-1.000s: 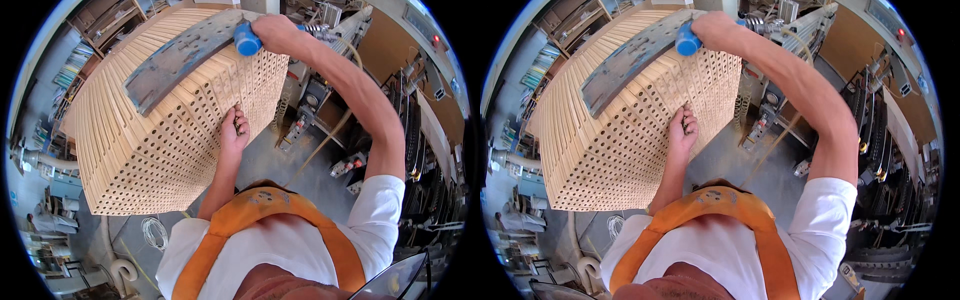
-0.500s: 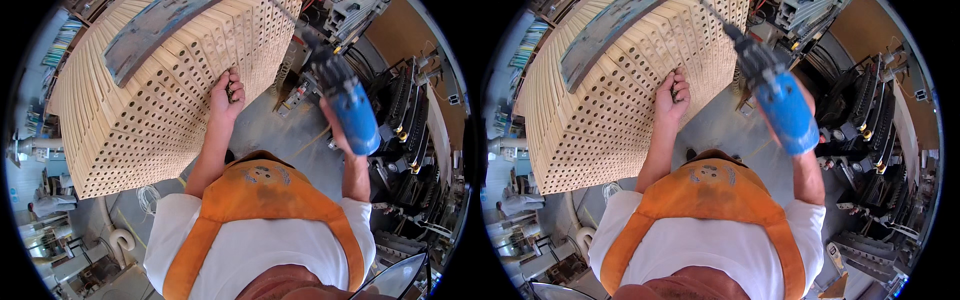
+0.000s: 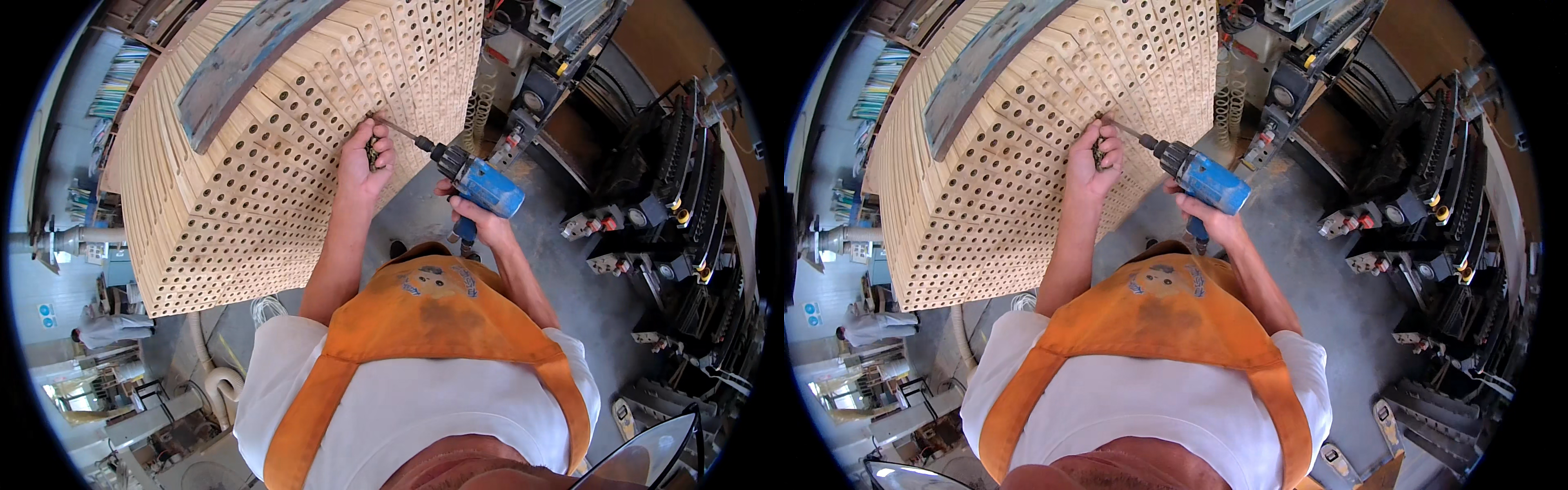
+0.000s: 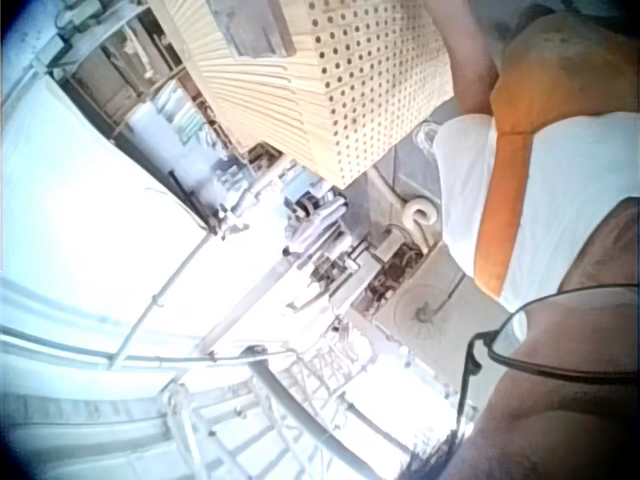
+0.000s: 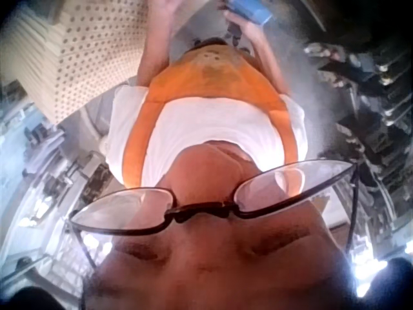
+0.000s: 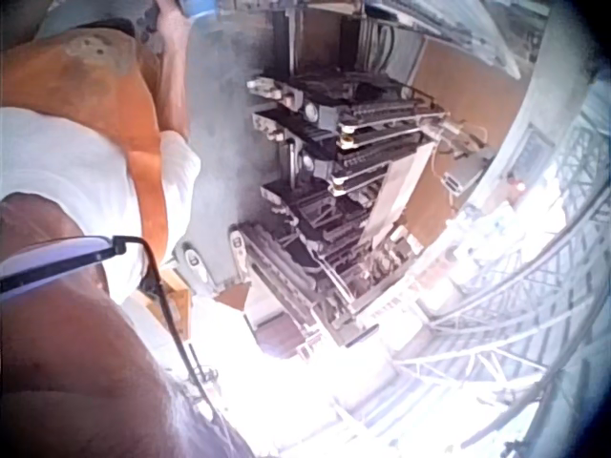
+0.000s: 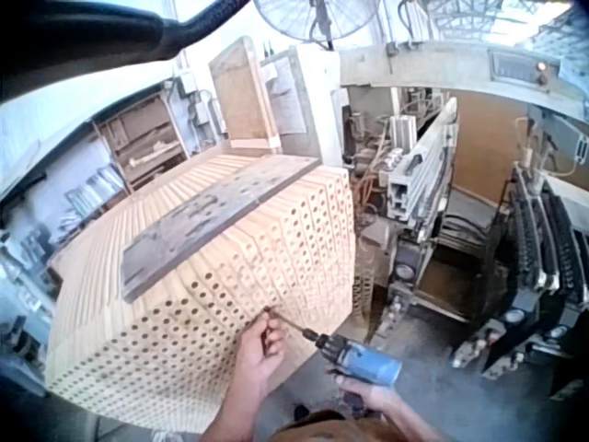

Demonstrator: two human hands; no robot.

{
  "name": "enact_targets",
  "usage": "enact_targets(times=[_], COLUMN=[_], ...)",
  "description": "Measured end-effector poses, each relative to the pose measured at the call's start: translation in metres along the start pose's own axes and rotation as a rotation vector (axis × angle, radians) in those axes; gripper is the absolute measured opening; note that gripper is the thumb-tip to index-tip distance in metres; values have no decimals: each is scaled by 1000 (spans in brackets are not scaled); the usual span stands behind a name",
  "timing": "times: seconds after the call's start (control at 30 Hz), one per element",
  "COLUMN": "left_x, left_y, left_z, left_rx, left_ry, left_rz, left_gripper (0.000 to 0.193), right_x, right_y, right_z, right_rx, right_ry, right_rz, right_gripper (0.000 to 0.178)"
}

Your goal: The person uses a blue pneumatic drill to create holes in a large, curved wooden panel. They hold the panel steady with their left hand while operating the drill with their right hand, systematically moving to different pre-marked spots on the wood.

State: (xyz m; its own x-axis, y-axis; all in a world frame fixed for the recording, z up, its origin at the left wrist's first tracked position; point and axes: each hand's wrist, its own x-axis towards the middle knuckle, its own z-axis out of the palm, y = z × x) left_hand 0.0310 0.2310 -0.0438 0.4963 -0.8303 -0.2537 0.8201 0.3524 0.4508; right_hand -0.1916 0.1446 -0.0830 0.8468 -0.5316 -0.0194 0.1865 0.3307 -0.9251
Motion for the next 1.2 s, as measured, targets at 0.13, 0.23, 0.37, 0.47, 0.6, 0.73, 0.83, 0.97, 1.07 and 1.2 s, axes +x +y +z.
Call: enact_targets(times=[0.13, 0.23, 0.37, 0.47, 0.6, 0.73, 0.83, 0.97, 1.07, 1.2], left_x=[-2, -2, -2, -2, -10, -36, -47, -62, -64, -67], left_y=[-1, -3, -5, -4, -2, -9, -26, -42, -44, -43], left_z=[2, 3, 4, 5, -7, -18, -50, -59, -64, -63], left_rx=[51, 28, 49, 72, 95, 115, 25, 55, 135, 189], left_ry=[40, 86, 69, 55, 26, 10, -7, 43, 50, 69], left_rz=[13, 5, 11, 19, -24, -197, -333, -386, -367, -328], left_gripper=[17, 17, 17, 17, 19, 26, 28, 28, 27, 25], right_x=[10, 15, 21, 22, 16, 3, 3, 6, 9, 7], right_y=[7, 9, 16, 13, 6, 7, 6, 10, 8, 1], right_z=[0, 2, -1, 1, 4, 21, 27, 25, 23, 26], right_rx=[36, 66, 79, 69, -101, -324, -412, -349, -310, -265], right_ry=[-12, -11, -19, -37, -45, 22, 73, 86, 64, 69], right_rz=[10, 14, 29, -11, -39, -123, -142, -81, -75, -34], right_gripper=[34, 35, 35, 34, 32, 31, 27, 27, 28, 28])
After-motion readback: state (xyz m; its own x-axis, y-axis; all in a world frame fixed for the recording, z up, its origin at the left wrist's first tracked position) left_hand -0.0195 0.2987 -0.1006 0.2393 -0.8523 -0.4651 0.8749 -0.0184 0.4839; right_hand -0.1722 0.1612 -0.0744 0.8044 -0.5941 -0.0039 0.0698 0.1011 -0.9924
